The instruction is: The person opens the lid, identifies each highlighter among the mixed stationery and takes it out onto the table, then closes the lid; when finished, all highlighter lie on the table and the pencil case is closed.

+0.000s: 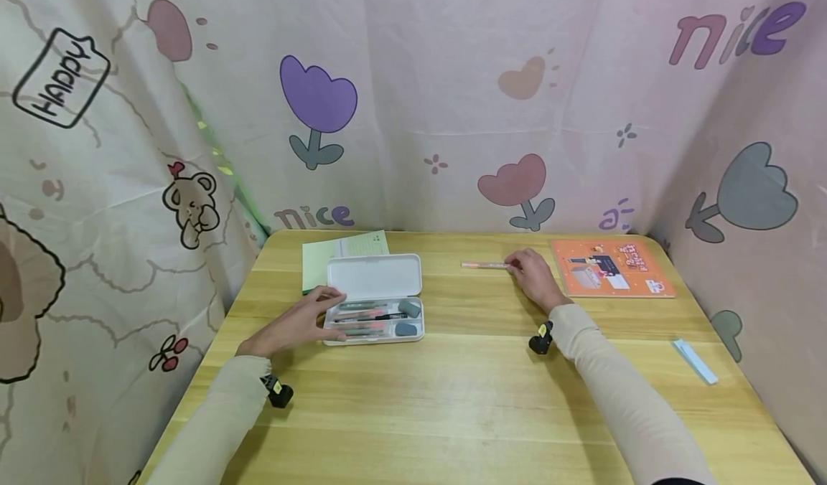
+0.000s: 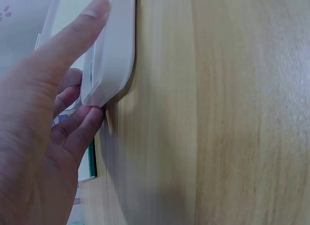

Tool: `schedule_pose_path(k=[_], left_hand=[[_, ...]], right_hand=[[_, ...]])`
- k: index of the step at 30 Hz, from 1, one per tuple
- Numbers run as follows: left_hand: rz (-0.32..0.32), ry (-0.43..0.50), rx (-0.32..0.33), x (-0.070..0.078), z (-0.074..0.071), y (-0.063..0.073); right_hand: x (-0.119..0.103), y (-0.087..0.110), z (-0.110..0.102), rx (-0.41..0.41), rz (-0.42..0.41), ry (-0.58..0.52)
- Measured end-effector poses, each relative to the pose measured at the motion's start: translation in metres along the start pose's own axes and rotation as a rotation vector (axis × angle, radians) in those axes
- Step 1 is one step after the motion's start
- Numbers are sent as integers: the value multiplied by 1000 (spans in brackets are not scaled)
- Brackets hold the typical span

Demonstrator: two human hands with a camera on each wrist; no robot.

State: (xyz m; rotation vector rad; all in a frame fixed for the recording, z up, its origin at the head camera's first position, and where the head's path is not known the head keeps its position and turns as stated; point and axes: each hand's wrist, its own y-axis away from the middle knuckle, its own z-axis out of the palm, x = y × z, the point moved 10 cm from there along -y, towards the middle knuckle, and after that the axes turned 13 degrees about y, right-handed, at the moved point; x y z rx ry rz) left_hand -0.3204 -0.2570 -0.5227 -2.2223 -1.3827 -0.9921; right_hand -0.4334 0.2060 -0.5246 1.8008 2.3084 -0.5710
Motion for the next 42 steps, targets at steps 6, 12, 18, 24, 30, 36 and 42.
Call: schedule_pose_path(k=[6,12,18,24,30,36,42], left_hand=[[0,2,-1,0,1,0],[-6,2,-1,0,1,-1],[-6,2,0,0,0,-1],[-3,5,-3,-1,1,-2],[-4,4,-2,0,0,-1],[-5,1,-7,-2,1,-2],[-2,-2,-5,-3,1,-2]], right_hand=[[1,1,1,0,7,0],[3,3,-2,11,36,-52],[-18,5,-20,89,24,-194],[-78,9,-21,107,-96,-263],[-154,26,4,-24,-256,-305],[-207,37,37,-143,-384,-255],[-240,38,59,-171,-487,-133]])
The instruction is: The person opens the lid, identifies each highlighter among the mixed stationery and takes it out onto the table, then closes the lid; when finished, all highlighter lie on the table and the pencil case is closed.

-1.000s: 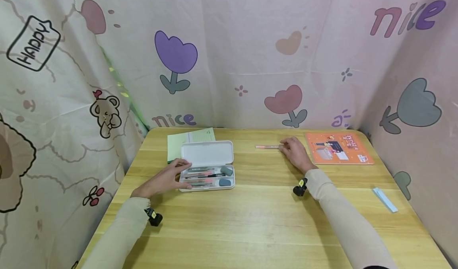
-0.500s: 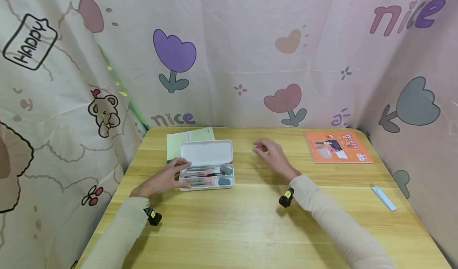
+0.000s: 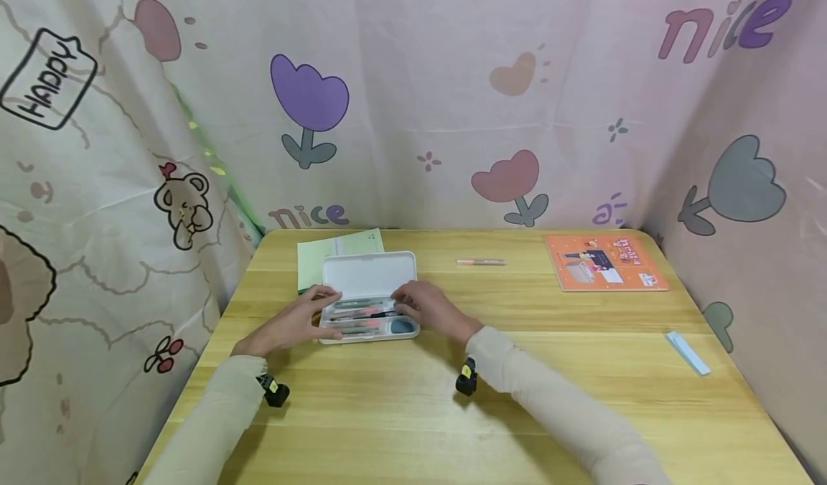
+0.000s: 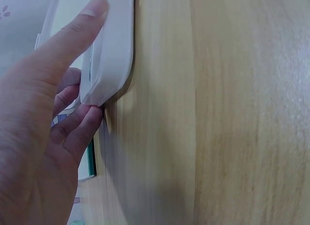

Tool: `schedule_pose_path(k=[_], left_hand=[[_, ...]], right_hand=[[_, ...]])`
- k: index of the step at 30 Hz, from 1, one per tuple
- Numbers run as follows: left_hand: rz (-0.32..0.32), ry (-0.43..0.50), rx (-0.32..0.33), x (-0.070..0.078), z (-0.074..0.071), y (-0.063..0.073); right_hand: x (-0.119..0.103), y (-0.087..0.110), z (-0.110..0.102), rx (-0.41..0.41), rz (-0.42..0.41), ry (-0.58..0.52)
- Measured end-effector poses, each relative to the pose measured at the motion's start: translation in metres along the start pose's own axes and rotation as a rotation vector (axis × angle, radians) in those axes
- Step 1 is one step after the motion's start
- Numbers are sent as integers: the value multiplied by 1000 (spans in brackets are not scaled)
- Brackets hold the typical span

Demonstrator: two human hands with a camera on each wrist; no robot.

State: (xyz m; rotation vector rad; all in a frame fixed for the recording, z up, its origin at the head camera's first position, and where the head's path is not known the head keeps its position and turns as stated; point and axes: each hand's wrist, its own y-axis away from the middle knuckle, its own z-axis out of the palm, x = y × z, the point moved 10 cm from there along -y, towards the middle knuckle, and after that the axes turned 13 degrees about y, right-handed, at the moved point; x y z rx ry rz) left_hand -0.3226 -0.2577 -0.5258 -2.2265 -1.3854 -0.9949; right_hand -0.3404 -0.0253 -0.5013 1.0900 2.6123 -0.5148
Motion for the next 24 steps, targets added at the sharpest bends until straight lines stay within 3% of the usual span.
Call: schedule_pose_path(k=[7,12,20,24], left_hand=[[-6,0,4,1,0,0],[-12,-5,8,1,0,1],[-10,-11,18,3,-1,1],[-12,-12,17,3,-1,0]], right_hand=[[-19,-13,13,-13,-71,170],[-26,-19,20,-22,-47,268],[-43,-28,22,-27,-31,327],[-47,-30,18,10,-25,337]])
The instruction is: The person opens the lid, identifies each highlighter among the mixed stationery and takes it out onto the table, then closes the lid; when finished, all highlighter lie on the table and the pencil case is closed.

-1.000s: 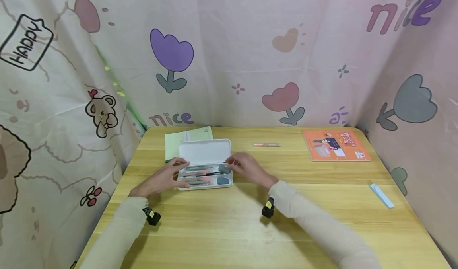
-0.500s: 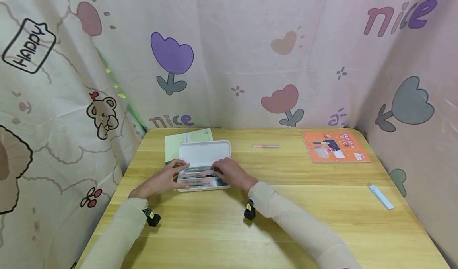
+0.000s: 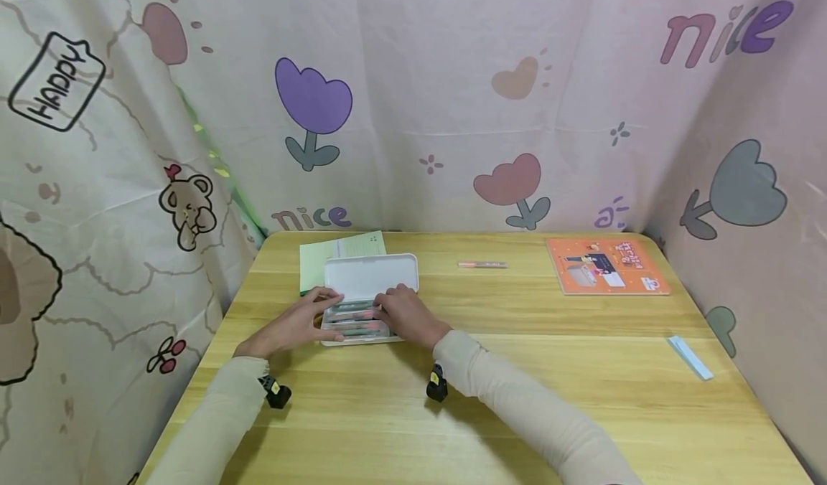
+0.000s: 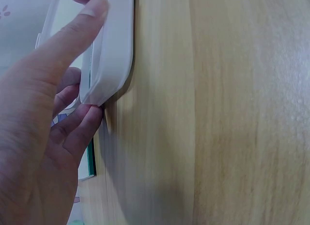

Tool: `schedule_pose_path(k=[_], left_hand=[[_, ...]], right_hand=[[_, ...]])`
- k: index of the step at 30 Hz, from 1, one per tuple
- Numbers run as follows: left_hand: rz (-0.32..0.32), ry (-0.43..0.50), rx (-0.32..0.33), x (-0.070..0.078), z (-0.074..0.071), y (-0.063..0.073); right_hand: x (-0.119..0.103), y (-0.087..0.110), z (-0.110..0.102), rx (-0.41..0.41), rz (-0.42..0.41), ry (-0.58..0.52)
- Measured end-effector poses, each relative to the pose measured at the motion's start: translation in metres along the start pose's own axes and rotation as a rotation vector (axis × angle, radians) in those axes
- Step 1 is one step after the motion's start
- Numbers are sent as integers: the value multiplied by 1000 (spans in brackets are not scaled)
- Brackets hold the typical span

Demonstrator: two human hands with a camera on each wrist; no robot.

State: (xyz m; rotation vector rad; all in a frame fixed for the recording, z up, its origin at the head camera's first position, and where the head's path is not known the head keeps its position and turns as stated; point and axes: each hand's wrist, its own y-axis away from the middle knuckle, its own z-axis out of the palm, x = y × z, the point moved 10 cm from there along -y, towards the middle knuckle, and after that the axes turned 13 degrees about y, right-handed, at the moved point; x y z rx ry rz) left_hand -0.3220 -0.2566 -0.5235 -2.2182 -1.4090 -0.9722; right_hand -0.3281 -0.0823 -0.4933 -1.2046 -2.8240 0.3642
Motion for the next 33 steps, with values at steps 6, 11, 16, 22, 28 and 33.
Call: schedule_pose_path(k=[6,11,16,22,28,33], left_hand=[[9,1,0,1,1,-1],[13,9,-3,2,2,0],[5,13,-11,0,4,0],[6,16,-9,-1,4,-2],[19,17,-7,-1,4,-3],[19,7,-3,-2,2,-2]], right_hand=[[0,-3,-6,55,30,-11],[-1,-2,-3,28,57,-7],[6,4,-5,76,84,2],[36,24,-9,144,106,-86],[100,64,-27,260,166,-122],[175,104,-37,210,331,-141]])
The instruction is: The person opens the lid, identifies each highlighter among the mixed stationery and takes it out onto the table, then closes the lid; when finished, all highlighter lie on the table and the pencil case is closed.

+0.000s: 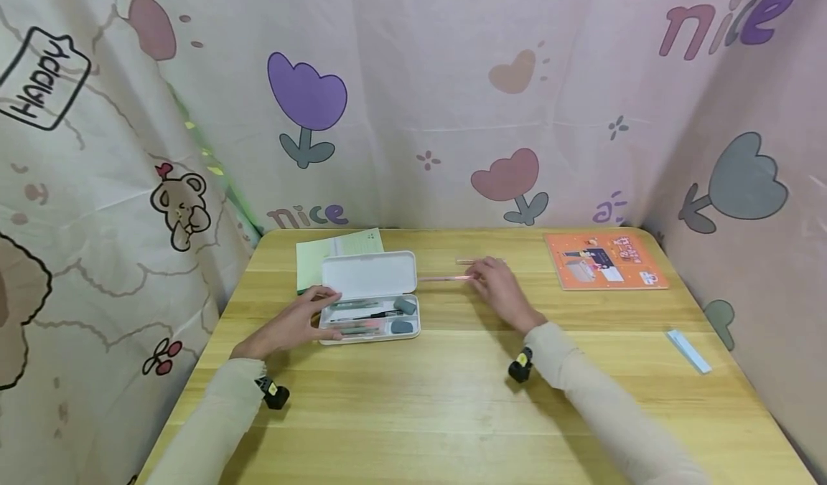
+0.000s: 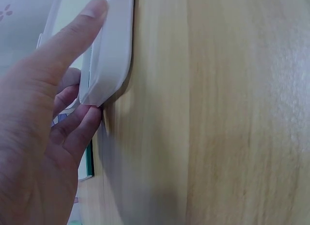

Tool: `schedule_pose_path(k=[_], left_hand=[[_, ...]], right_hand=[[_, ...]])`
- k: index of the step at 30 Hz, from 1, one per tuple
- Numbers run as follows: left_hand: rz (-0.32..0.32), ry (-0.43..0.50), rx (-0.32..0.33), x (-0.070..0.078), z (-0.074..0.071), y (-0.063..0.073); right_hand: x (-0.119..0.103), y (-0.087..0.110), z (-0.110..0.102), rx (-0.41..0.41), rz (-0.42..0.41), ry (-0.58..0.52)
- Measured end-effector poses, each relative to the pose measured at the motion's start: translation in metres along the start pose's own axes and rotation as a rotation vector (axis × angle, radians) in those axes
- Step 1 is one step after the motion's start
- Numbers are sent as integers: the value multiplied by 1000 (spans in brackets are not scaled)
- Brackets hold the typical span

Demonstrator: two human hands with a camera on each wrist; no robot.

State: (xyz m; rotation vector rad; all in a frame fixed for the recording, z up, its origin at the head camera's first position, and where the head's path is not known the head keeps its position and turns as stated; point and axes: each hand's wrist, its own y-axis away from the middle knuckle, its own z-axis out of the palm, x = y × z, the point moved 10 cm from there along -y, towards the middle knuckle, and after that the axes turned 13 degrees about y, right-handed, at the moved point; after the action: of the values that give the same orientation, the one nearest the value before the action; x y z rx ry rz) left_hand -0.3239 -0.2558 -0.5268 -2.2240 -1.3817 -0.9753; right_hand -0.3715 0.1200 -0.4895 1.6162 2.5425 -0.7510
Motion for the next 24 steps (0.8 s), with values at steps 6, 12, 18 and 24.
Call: schedule_pose_path(k=[6,12,18,24], left_hand=[[3,-14,10,-1,-2,2],[6,-15,10,2,-2,2],[8,-19,12,4,-2,3],[-5,-13,13,2,-1,5]], right_hand=[[68,16,-13,-61,167,13],[99,27,-5,-106,224,14],[108,30,-2,-113,235,-9],[111,27,1,-128,249,-14]])
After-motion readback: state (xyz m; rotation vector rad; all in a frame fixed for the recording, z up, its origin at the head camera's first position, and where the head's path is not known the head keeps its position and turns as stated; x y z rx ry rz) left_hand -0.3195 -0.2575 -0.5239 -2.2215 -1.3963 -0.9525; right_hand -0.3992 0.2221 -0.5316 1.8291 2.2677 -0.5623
